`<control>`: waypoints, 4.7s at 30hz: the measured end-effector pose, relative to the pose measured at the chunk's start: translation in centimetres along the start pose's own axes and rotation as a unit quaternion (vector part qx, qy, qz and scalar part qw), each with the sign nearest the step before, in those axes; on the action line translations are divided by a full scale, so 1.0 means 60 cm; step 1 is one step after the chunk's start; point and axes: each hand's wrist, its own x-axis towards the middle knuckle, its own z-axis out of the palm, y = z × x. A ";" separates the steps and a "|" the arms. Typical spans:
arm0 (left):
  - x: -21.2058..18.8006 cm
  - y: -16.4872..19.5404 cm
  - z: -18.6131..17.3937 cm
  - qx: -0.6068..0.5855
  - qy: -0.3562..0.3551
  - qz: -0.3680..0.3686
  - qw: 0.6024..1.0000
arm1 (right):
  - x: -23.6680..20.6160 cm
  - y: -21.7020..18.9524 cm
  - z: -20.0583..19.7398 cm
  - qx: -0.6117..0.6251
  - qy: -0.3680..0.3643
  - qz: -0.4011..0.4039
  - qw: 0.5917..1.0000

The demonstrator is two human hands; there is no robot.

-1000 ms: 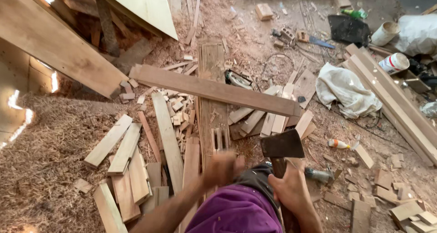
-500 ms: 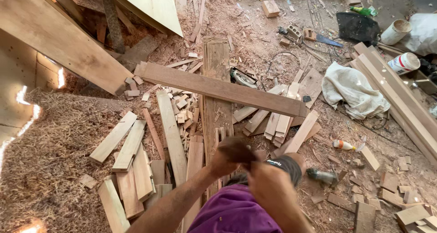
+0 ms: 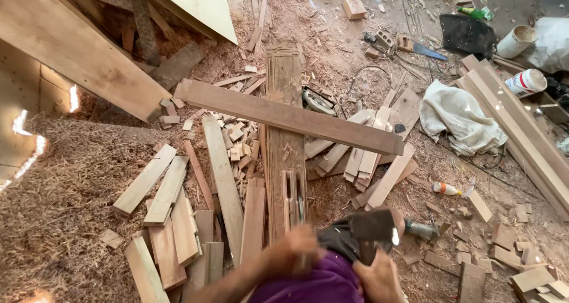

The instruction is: The person sits on the floor of a woodworking shop and uses a small axe to split and trim pieces of wood into smaller strips, holding each piece against a base plank while chopping. They reposition the wood between cuts and set finished pieces aside among the scrap pile.

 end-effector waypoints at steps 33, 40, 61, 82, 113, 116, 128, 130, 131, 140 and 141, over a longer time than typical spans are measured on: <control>0.080 -0.168 -0.006 -0.122 0.209 0.026 0.970 | -0.087 -0.275 0.013 -0.285 0.069 -0.216 0.931; 0.180 -0.266 -0.058 -0.156 0.271 -0.283 0.906 | -0.015 -0.367 -0.016 -0.274 0.056 -0.195 0.940; 0.208 -0.287 -0.056 -0.065 0.310 -0.417 0.852 | 0.082 -0.556 -0.003 -0.306 -0.036 -0.212 0.927; 0.203 -0.298 -0.039 -0.055 0.377 -0.362 0.851 | 0.124 -0.541 -0.037 -0.080 -0.003 -0.282 0.956; 0.251 -0.311 -0.108 -0.072 0.336 -0.521 0.781 | 0.263 -0.563 0.053 -0.313 -0.113 -0.175 0.927; 0.251 -0.308 -0.107 -0.078 0.437 -0.348 0.826 | 0.261 -0.554 0.052 -0.347 -0.105 -0.183 0.914; 0.205 -0.308 -0.055 -0.187 0.371 -0.469 0.779 | 0.262 -0.510 0.033 -0.299 -0.176 -0.123 0.930; 0.198 -0.312 -0.049 -0.151 0.382 -0.406 0.817 | 0.266 -0.473 0.014 -0.269 -0.196 -0.144 0.932; 0.197 -0.316 -0.048 -0.087 0.377 -0.386 0.838 | 0.268 -0.451 0.004 -0.247 -0.182 -0.140 0.942; 0.244 -0.218 -0.093 -0.107 0.307 -0.543 0.774 | 0.257 -0.125 -0.078 0.061 -0.159 -0.089 0.981; 0.245 -0.186 -0.103 -0.097 0.316 -0.511 0.793 | 0.253 -0.084 -0.092 0.109 -0.136 -0.046 0.984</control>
